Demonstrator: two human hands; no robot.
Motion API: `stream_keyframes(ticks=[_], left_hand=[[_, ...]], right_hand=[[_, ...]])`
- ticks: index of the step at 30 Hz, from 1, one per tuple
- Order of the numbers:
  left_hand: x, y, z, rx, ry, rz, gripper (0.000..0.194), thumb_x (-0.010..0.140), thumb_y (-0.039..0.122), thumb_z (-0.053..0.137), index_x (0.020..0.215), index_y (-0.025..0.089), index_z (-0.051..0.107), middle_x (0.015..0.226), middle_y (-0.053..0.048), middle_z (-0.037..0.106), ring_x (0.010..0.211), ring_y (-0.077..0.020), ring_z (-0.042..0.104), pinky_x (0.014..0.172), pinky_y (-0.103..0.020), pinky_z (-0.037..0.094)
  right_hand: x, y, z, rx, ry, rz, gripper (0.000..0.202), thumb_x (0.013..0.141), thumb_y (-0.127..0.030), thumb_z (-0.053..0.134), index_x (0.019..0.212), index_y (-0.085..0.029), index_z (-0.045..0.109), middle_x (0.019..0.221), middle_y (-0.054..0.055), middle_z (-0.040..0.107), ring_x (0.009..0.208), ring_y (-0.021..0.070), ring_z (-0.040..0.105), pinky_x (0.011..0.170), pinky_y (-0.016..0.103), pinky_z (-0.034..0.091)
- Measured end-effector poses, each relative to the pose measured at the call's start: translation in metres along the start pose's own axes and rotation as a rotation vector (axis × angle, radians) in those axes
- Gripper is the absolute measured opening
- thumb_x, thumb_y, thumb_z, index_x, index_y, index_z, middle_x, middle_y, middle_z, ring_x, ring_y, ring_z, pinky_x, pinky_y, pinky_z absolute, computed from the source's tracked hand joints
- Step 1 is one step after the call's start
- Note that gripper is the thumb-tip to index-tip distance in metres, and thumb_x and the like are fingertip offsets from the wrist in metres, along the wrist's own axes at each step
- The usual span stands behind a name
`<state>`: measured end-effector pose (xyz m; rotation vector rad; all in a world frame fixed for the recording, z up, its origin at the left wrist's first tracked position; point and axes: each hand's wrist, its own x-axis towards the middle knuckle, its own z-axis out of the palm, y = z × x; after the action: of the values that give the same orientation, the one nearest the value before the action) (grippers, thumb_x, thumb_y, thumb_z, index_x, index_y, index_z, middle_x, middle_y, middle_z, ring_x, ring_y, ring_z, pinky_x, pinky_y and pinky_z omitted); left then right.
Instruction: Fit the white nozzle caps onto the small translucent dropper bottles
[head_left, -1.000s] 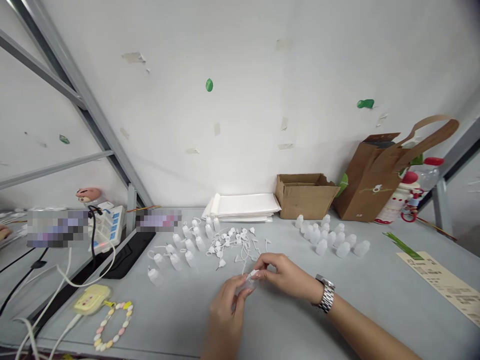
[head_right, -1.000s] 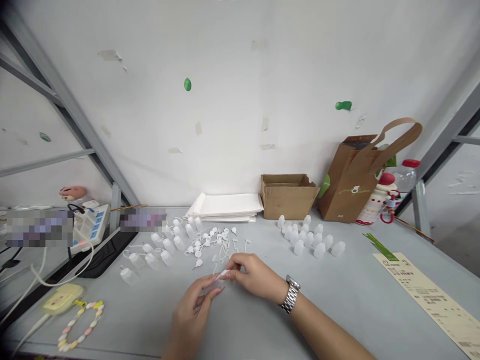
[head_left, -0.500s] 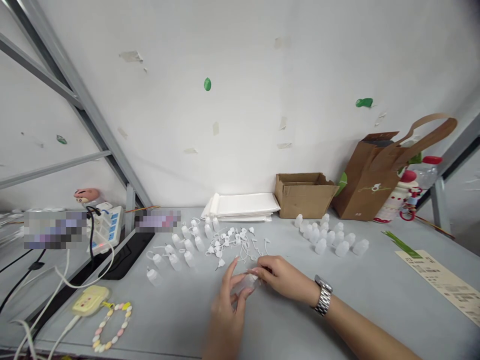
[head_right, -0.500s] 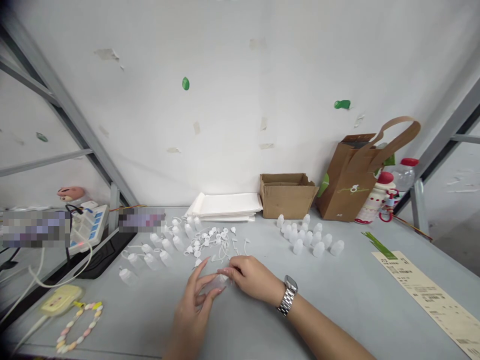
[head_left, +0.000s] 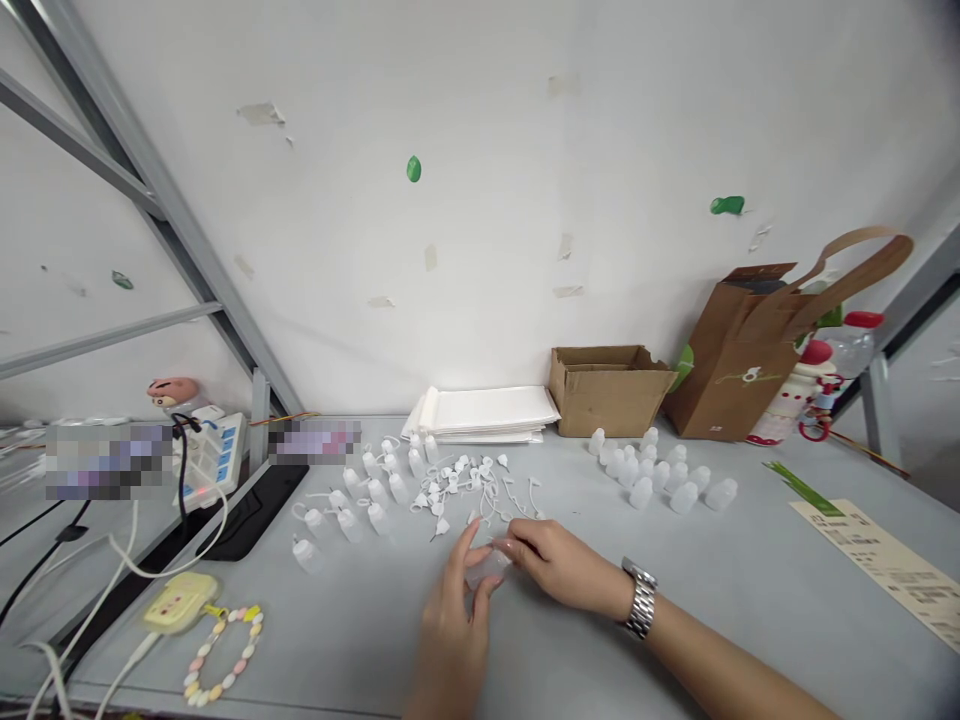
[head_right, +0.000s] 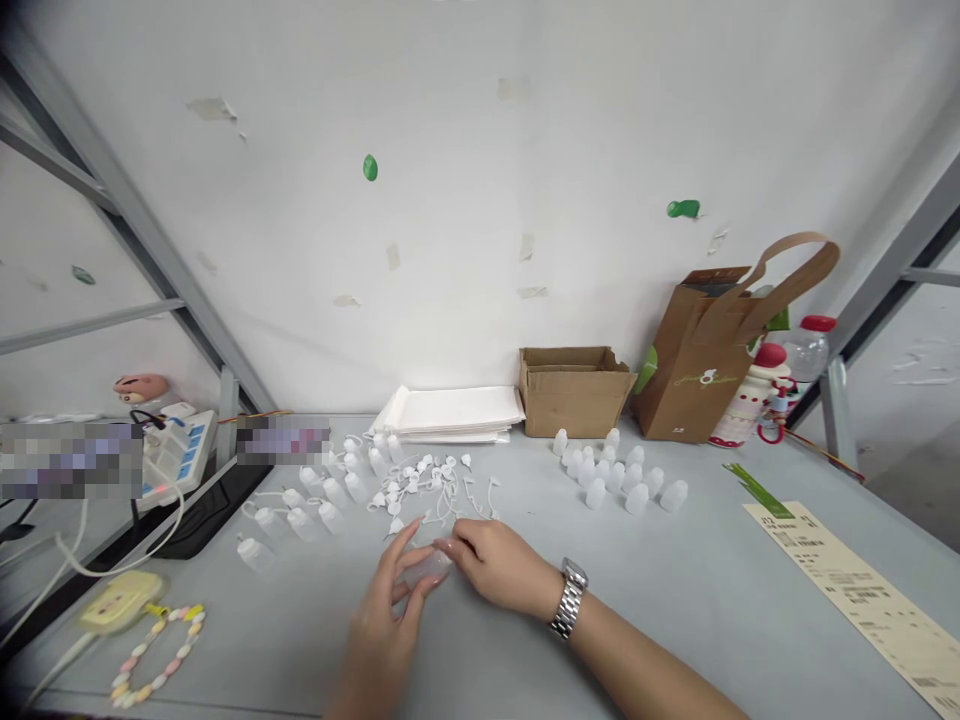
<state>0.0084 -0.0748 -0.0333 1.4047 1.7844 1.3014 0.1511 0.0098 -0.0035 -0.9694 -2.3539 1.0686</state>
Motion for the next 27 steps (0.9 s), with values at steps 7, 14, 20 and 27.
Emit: stream_keyframes(ticks=[7,14,20,27], left_hand=[[0.002,-0.004,0.006,0.009,0.01,0.068,0.044,0.081,0.024,0.048,0.125,0.024,0.044,0.097,-0.005,0.068,0.095,-0.0196,0.064,0.083,-0.036,0.05],[0.0,0.004,0.009,-0.001,0.026,0.002,0.045,0.079,0.025,0.05,0.124,0.023,0.044,0.096,-0.006,0.068,0.089,-0.0203,0.064,0.079,-0.037,0.051],[-0.001,0.006,0.009,-0.016,0.038,-0.031,0.046,0.077,0.027,0.053,0.123,0.023,0.047,0.092,-0.005,0.066,0.082,-0.0201,0.065,0.076,-0.037,0.052],[0.003,0.008,0.004,-0.106,0.06,-0.126,0.053,0.077,0.037,0.056,0.125,0.021,0.042,0.089,-0.005,0.062,0.086,-0.0215,0.066,0.076,-0.035,0.053]], right_hand=[[0.005,0.0,-0.005,0.322,0.074,0.15,0.045,0.086,-0.056,0.039,0.065,-0.018,0.048,0.055,-0.005,0.044,0.051,0.0098,0.039,0.052,0.023,0.033],[0.005,0.001,-0.006,0.309,0.094,0.064,0.03,0.07,-0.048,0.068,0.072,-0.018,0.065,0.071,-0.003,0.043,0.065,0.0118,0.042,0.061,0.025,0.037],[0.004,-0.003,-0.006,0.34,0.15,0.013,0.028,0.073,-0.049,0.065,0.07,-0.021,0.069,0.076,-0.001,0.043,0.072,0.0143,0.045,0.069,0.028,0.04],[0.001,-0.008,-0.008,0.41,0.249,-0.069,0.024,0.075,-0.046,0.065,0.071,-0.022,0.067,0.078,0.0,0.047,0.077,0.0152,0.049,0.078,0.03,0.041]])
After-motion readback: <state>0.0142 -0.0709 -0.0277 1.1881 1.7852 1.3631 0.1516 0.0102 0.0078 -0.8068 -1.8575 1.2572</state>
